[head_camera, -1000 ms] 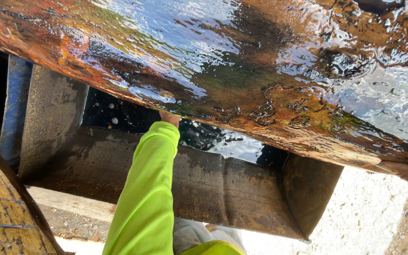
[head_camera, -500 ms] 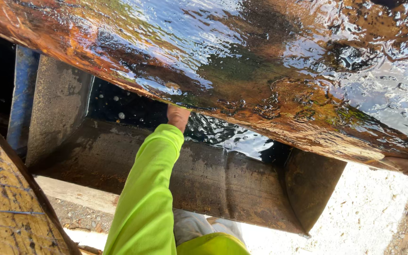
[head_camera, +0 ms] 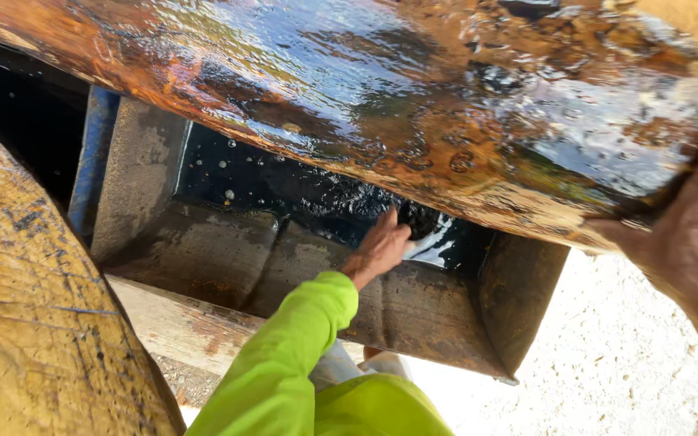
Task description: The person pours water from a tin can over large curved wooden logs and planks resting on a wooden frame, then rubs the wet surfaces with their bare hand. They move along the wood, refilling the can from a water trough below, and repeat the pouring and rubbing on different sections.
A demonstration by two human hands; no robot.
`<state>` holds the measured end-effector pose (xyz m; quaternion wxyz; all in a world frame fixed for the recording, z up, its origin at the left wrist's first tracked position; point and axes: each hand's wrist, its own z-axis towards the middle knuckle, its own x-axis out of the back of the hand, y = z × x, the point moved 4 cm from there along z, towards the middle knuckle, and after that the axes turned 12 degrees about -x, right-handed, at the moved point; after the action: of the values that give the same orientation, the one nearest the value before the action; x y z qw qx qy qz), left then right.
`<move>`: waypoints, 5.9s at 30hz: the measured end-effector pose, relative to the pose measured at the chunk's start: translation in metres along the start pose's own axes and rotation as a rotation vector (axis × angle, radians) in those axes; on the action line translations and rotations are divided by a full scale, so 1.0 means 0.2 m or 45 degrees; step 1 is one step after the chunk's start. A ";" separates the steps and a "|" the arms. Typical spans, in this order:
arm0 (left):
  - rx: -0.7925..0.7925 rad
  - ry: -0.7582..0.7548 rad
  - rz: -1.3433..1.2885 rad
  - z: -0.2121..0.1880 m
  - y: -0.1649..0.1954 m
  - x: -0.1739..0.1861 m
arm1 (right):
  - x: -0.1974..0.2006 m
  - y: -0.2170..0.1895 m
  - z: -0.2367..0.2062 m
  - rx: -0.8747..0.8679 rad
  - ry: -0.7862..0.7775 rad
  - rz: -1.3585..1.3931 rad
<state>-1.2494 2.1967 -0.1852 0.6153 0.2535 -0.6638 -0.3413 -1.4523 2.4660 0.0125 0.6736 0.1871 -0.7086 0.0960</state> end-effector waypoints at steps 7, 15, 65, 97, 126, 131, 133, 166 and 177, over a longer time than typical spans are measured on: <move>0.036 0.123 -0.064 -0.37 0.59 0.11 | 0.20 -0.04 -0.02 0.050 0.049 0.188; 0.306 0.285 0.211 -0.83 1.01 0.64 | 0.45 -0.05 -0.16 0.162 0.270 0.481; 0.392 -0.205 1.359 -0.23 0.36 2.63 | 1.09 -1.60 0.24 0.336 -0.330 -0.190; 0.664 -0.219 1.302 -0.35 0.40 2.75 | 1.10 -1.54 0.24 0.363 -0.275 -0.175; 0.182 -0.236 1.168 0.09 0.92 2.37 | 1.04 -1.53 0.26 0.360 -0.303 -0.111; 0.240 -0.206 1.081 0.04 0.94 2.42 | 1.02 -1.54 0.27 0.354 -0.297 -0.113; 0.313 -0.226 1.066 0.00 0.90 2.45 | 1.01 -1.54 0.27 0.351 -0.304 -0.115; 0.369 -0.244 1.063 -0.09 0.83 2.48 | 0.99 -1.57 0.28 0.317 -0.329 -0.143; 0.579 -0.287 1.181 -0.28 0.61 2.60 | 1.00 -1.56 0.26 0.323 -0.325 -0.126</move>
<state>-1.2423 1.8734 0.2430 0.5561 0.0221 -0.8255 0.0944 -1.3824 2.1349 0.1707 0.5531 0.3159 -0.7604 0.1270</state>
